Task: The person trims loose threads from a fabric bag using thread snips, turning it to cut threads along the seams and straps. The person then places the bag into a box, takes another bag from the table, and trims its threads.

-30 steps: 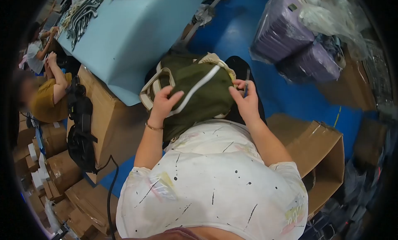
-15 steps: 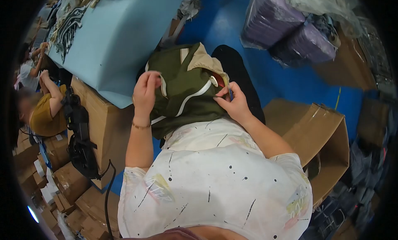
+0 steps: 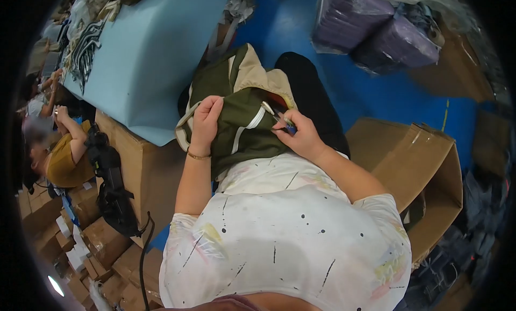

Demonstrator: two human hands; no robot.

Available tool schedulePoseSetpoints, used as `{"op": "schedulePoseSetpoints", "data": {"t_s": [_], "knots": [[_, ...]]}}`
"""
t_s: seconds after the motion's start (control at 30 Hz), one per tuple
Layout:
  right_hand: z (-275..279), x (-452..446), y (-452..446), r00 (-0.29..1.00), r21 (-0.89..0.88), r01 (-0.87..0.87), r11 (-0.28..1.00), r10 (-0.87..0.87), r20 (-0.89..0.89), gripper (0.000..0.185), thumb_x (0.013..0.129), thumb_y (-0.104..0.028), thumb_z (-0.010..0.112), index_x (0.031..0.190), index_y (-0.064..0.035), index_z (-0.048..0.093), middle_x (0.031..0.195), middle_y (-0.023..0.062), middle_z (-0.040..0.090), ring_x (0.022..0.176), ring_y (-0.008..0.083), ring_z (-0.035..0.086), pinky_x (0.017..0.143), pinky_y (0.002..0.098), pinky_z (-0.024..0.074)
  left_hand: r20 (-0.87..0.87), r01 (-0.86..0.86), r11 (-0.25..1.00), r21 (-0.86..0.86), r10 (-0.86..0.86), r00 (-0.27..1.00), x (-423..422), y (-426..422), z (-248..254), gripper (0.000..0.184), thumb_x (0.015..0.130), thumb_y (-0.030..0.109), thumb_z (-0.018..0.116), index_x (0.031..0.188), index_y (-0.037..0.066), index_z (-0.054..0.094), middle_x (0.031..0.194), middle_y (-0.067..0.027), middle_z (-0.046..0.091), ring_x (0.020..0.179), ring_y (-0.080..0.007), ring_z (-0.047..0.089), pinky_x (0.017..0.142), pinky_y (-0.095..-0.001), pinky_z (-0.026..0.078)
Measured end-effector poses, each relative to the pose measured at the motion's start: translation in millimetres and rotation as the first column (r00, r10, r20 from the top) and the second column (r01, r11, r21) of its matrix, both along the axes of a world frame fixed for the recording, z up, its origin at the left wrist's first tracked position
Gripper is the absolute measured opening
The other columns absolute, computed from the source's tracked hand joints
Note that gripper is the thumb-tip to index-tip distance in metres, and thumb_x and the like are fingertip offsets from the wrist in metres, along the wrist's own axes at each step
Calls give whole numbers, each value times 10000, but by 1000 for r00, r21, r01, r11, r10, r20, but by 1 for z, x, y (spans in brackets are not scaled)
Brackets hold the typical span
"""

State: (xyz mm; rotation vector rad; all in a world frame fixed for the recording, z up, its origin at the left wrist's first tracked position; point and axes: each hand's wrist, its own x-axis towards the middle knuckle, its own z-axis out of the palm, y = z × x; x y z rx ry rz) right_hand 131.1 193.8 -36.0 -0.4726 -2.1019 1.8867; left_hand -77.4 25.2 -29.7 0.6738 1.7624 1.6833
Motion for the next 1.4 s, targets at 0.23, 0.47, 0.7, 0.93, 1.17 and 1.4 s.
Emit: {"op": "schedulePoseSetpoints", "data": {"t_s": [0.23, 0.47, 0.7, 0.93, 1.17, 1.4], "knots": [[-1, -9, -3, 987, -89, -139, 986, 131, -91, 220, 816, -19, 695, 913, -56, 501, 942, 59, 607, 864, 115, 588, 772, 264, 458, 271, -157, 976, 153, 112, 956, 18, -43, 4, 170, 977, 118, 526, 1091, 12, 594, 1010, -20, 636, 925, -77, 566, 855, -222, 439], [-13, -30, 4, 971, -296, 237, 925, -219, 95, 262, 838, -139, 725, 946, -69, 496, 1035, 34, 557, 827, 84, 479, 748, 229, 415, 50, -119, 990, 74, 115, 992, 24, -57, 14, 322, 882, -28, 581, 1197, 41, 576, 1014, -8, 544, 961, -94, 509, 849, -216, 409], [-19, -55, 25, 965, -159, 110, 981, -67, 255, 291, 786, -159, 757, 871, -72, 492, 808, -20, 501, 758, 67, 449, 688, 236, 406, -801, -255, 904, -343, -139, 583, 32, -36, 68, 327, 801, -2, 642, 1110, 100, 666, 901, -86, 472, 853, -205, 481, 745, -274, 407], [22, -53, -6, 991, -264, 132, 956, -131, 21, 287, 797, -103, 752, 873, -95, 476, 811, -51, 463, 702, 31, 402, 629, 187, 354, -735, -377, 847, -375, -24, 678, 73, -23, 93, 441, 860, 280, 684, 1173, 19, 516, 566, -26, 536, 477, -218, 535, 470, -324, 427], [23, -43, -19, 997, -175, -76, 982, 75, -10, 250, 810, -87, 738, 887, -89, 500, 793, -51, 468, 689, 39, 407, 614, 197, 350, -353, -232, 849, -474, 58, 934, 66, -25, 54, 476, 910, 237, 632, 1265, 16, 404, 715, -71, 589, 604, -137, 570, 568, -267, 453], [23, -51, -6, 978, -650, 184, 738, -73, 194, 201, 855, -168, 706, 954, -96, 546, 798, -43, 539, 642, 25, 471, 519, 178, 341, -163, -161, 969, -186, 131, 978, 73, -36, 12, 244, 836, 37, 658, 1036, 18, 519, 754, -67, 586, 633, -132, 553, 590, -246, 458]]}}
